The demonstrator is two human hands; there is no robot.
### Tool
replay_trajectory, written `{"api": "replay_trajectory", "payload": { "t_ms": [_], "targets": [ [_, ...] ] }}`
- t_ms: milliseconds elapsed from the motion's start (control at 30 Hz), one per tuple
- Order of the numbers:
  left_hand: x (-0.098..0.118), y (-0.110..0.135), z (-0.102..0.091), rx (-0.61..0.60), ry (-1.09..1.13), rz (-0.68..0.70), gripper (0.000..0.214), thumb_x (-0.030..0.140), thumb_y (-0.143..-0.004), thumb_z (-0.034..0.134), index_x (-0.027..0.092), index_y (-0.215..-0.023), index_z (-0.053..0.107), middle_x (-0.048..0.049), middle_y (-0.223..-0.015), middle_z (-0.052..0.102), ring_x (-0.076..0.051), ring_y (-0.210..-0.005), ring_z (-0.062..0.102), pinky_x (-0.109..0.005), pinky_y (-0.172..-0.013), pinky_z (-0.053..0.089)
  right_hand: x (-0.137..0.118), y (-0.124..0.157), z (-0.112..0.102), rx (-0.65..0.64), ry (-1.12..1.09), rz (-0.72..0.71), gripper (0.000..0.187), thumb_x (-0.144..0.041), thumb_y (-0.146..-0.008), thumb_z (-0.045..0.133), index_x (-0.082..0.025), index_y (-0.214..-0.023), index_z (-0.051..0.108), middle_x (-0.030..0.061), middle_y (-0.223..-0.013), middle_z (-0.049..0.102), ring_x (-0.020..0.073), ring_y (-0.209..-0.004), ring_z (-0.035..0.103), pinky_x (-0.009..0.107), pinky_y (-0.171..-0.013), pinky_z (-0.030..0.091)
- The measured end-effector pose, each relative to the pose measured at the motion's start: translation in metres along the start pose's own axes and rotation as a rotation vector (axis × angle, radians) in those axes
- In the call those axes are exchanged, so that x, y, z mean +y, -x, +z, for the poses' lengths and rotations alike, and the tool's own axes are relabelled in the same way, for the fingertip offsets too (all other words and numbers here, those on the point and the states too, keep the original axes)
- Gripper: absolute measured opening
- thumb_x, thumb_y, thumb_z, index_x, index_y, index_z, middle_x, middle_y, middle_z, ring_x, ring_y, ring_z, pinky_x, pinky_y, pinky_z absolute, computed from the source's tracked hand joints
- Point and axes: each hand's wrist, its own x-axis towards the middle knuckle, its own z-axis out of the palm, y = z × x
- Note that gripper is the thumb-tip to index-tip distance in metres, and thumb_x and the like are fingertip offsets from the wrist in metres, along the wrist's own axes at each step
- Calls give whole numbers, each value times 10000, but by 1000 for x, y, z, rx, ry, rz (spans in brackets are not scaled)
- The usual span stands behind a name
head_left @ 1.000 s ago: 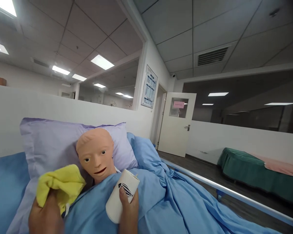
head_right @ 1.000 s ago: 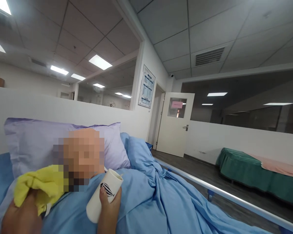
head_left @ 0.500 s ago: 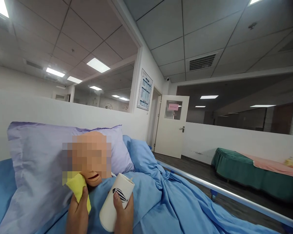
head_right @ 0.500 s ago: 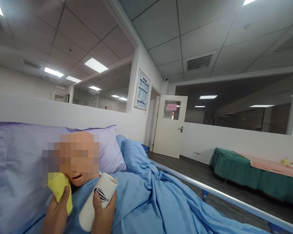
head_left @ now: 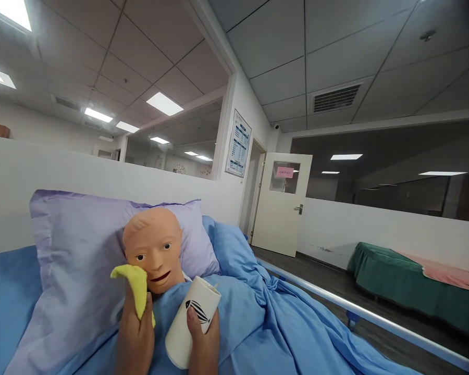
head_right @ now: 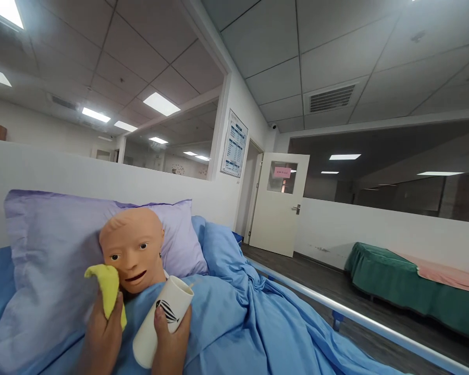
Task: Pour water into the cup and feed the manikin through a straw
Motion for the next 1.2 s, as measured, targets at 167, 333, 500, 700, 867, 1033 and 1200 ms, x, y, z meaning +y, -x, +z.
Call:
{"api": "replay_trajectory", "payload": {
  "t_ms": [167,333,500,700,867,1033,1200],
  "targets": [
    [-4,16,3,-55,-99,302,633,249,-967,407,271,-1541,141,-85,-1605,225,-267,-1466,210,-516,-1178,257,-2,-1,-1,-31,-4,7,340,-343,-928,598,-166,-1217,568,85,-1207,610,214,-1009,636,417,-845,561],
    [0,19,2,-119,-160,468,647,178,-949,412,260,-1538,156,-74,-1592,266,-246,-1456,244,-472,-1169,304,1,-3,-4,-51,6,29,326,-343,-929,597,-161,-1200,576,78,-1171,623,202,-970,645,396,-815,569],
    [-2,21,-4,-125,-228,540,629,163,-944,406,240,-1531,195,-85,-1548,364,-241,-1427,319,-447,-1148,361,8,-6,-8,-67,4,78,357,-387,-901,630,-154,-1169,586,49,-1004,674,165,-791,667,330,-691,576],
    [-5,26,0,-163,-316,668,589,225,-939,449,233,-1504,284,-86,-1423,536,-230,-1318,489,-391,-1082,455,6,-8,-6,-48,-33,96,678,-552,-621,808,-198,-1155,589,50,-845,735,259,-702,699,336,-572,549],
    [-13,26,2,-134,-267,635,492,268,-927,483,239,-1416,437,-75,-1340,612,-230,-1219,584,-368,-1019,509,1,-7,-5,-28,-35,102,643,-547,-598,808,-197,-1104,619,63,-825,735,257,-676,690,327,-553,535],
    [27,2,-27,-56,-62,371,311,459,-915,504,244,-1040,691,-22,-975,762,-215,-859,721,-294,-742,600,2,-7,-4,5,-31,98,635,-560,-572,809,-195,-1062,637,40,-730,702,240,-618,658,328,-531,526],
    [99,-37,-58,462,-167,-206,432,541,-928,451,181,-990,683,-16,-757,700,-229,-696,664,-319,-561,529,5,-7,-2,33,-25,98,614,-571,-575,808,-192,-1023,629,24,-680,679,205,-558,620,299,-497,496]
  ]
}}
